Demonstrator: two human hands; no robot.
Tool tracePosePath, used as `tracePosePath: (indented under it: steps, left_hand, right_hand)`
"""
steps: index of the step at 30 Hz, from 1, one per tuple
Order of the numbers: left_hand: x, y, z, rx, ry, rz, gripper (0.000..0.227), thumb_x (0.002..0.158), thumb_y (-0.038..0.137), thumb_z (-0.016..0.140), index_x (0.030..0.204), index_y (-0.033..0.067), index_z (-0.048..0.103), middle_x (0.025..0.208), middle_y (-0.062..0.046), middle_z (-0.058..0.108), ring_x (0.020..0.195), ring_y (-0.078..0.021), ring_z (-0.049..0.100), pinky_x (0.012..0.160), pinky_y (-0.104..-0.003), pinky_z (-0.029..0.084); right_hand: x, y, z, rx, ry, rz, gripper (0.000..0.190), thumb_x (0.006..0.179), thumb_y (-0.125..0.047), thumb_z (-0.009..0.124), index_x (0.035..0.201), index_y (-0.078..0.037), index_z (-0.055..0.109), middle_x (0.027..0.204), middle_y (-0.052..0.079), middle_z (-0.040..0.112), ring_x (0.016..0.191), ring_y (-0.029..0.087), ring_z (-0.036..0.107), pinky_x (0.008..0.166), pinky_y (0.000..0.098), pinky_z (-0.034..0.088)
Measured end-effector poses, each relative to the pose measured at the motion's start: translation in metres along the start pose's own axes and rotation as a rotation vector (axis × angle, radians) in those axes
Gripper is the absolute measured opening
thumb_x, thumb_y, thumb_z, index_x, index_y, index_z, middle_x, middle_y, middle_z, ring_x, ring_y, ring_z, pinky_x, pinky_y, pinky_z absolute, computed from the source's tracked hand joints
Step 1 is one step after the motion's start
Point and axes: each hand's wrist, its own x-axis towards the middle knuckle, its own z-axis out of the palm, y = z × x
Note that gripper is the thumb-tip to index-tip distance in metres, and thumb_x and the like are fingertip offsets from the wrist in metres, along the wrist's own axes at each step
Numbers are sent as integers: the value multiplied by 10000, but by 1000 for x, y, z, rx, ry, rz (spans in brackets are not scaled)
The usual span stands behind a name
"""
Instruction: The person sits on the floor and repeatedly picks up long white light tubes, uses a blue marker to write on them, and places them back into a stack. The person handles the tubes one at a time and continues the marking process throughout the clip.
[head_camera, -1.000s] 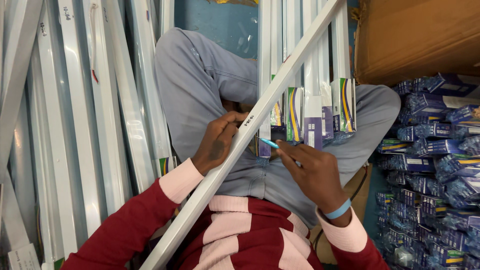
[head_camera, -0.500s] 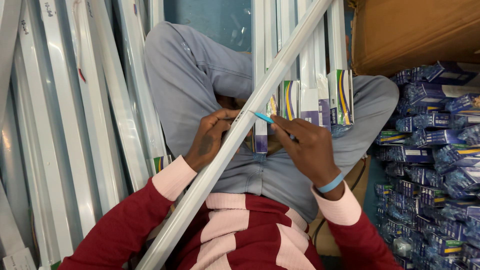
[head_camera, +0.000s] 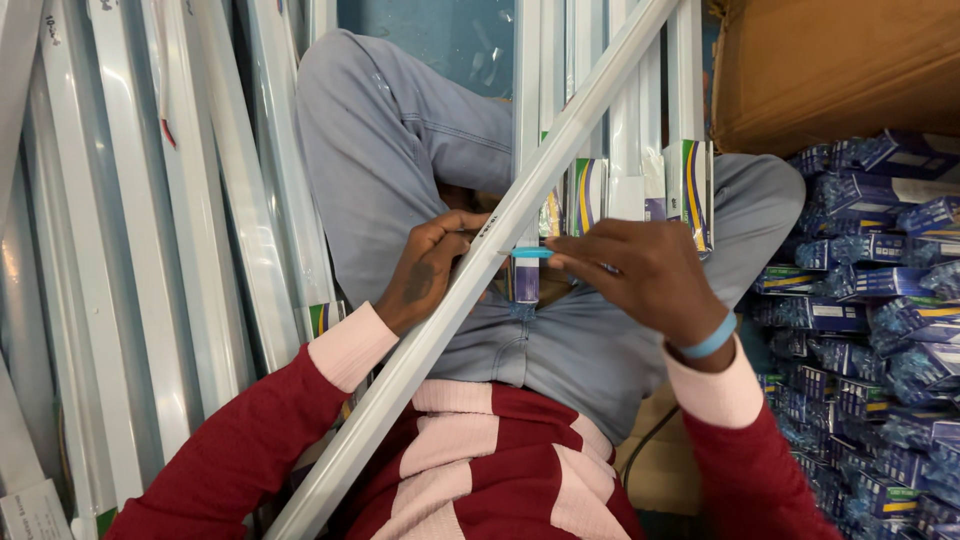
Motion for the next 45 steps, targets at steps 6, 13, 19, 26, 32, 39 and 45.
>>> tracePosePath:
  steps: [6, 13, 19, 26, 32, 39, 45]
  left_hand:
    - [1, -4, -1, 27, 3, 26, 458, 914, 59, 383, 1287, -79, 609, 837, -178, 711, 514, -187, 650, 445, -301, 566]
    - [0, -6, 1, 66, 10, 15, 439, 932, 37, 360, 1290, -66, 591, 892, -176, 727, 524, -170, 652, 454, -292, 567]
    - [0, -3, 4, 42, 6, 10, 447, 941, 27, 352, 1315, -55, 582, 893, -183, 736, 510, -168, 641, 452, -290, 554]
    - [-2, 2, 7, 67, 28, -48, 443, 935, 47, 362, 1312, -36, 580, 860, -170, 724, 477, -176, 625, 395, -307, 538]
    - [2, -7, 1, -5, -27, -10, 476, 924, 53, 386, 1344, -68, 574, 901, -184, 750, 540, -199, 678, 456, -304, 581]
    - [7, -16, -5, -102, -56, -24, 492, 921, 39, 363, 1364, -97, 529, 924, -231, 717, 558, -236, 687, 466, -361, 620]
    - [7, -14, -4, -62, -38, -41, 478, 948, 21, 348, 1378, -92, 523, 935, -246, 719, 560, -242, 690, 463, -370, 621]
  right_hand:
    - [34, 10, -8, -29, -128, -213, 142, 875, -246, 814, 977, -151, 840, 724, 25, 713, 511, 186, 596, 459, 342, 403]
    - [55, 32, -11, 8, -209, -254, 138, 903, -274, 801, 960, -154, 840, 709, 20, 722, 480, 146, 598, 426, 315, 396]
    - [61, 53, -18, 0, -210, -214, 171, 904, -301, 816, 930, -133, 836, 715, 27, 715, 518, 159, 619, 469, 314, 419]
    - [56, 51, -23, -81, -157, -204, 160, 885, -276, 834, 949, -131, 848, 725, 44, 730, 526, 184, 629, 470, 331, 414]
    - [40, 29, -22, 87, -185, -215, 141, 868, -256, 843, 939, -135, 834, 722, 49, 725, 509, 175, 621, 466, 327, 435]
    - [39, 29, -4, 55, -172, -194, 130, 846, -245, 842, 914, -134, 840, 712, 41, 728, 504, 182, 622, 466, 328, 443]
    - [46, 55, -18, -26, -157, -142, 148, 868, -272, 845, 910, -130, 839, 771, 35, 760, 542, 171, 659, 482, 306, 461]
